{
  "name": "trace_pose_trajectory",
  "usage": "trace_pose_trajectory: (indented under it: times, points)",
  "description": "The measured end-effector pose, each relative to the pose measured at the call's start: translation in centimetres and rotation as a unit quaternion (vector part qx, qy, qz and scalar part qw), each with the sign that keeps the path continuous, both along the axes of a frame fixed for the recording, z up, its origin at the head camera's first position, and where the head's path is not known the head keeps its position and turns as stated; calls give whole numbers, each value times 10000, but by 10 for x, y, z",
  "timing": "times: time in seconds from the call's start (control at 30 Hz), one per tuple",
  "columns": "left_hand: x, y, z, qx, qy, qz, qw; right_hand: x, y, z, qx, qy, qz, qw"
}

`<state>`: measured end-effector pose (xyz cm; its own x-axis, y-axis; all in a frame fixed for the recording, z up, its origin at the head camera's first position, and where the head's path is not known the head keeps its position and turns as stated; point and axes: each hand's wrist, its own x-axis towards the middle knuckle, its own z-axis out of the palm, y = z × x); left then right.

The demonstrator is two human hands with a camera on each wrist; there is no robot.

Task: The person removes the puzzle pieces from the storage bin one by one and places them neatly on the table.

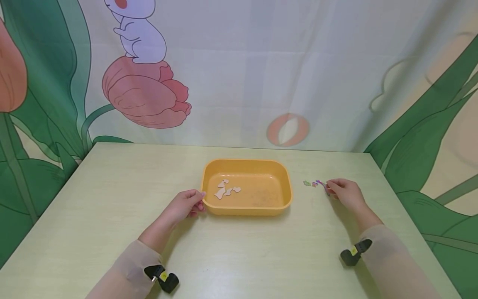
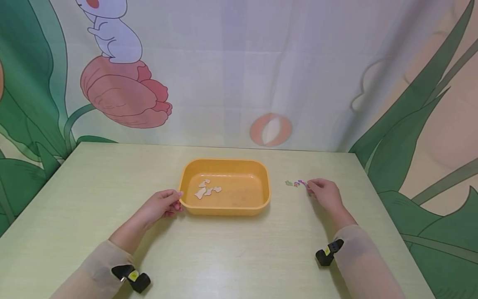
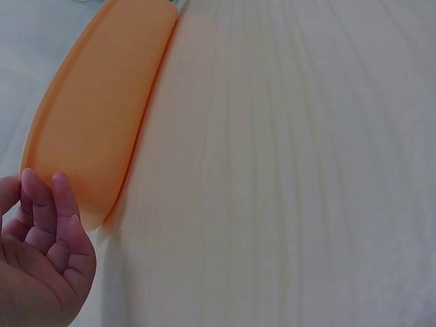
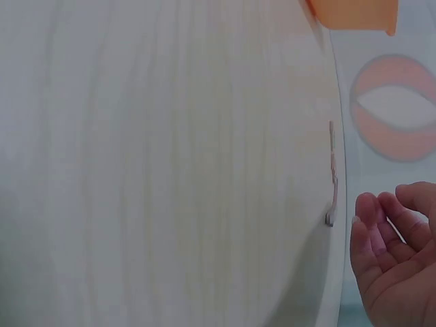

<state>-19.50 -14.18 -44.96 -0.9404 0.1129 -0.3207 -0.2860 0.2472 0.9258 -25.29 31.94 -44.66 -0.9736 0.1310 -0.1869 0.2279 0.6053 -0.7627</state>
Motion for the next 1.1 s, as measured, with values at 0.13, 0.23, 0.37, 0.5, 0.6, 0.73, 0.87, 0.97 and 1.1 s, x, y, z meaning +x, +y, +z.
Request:
trace_pose_trajectory:
  times: [0.13,0.23,0.37,0.5,0.6,0.73,0.87,0.97,1.1]
  points:
    - [0,0,0,-4,-4,10,10000,2,-6,5,-257,180,211,9993]
    - [0,0,1,-5,-12,6,10000,3,-12,9,-381,372,370,9979]
    - [1,0,2,8,-16,-8,10000,3,-23,14,-531,544,438,9961]
    - [0,-1,1,24,-26,-6,10000,3,-38,20,-680,491,542,9950]
    - [0,-1,0,44,-22,-10,10000,4,-48,26,-826,447,706,9931]
    - [0,-1,-1,79,2,-31,10000,6,-62,32,-1147,573,934,9873]
    - [0,0,-1,59,7,-42,10000,9,-77,35,-1488,690,1156,9797]
    - [0,0,0,38,7,-34,10000,8,-88,35,-1642,684,1283,9756]
    - [0,0,0,34,-25,-25,10000,9,-103,36,-1845,658,1416,9703]
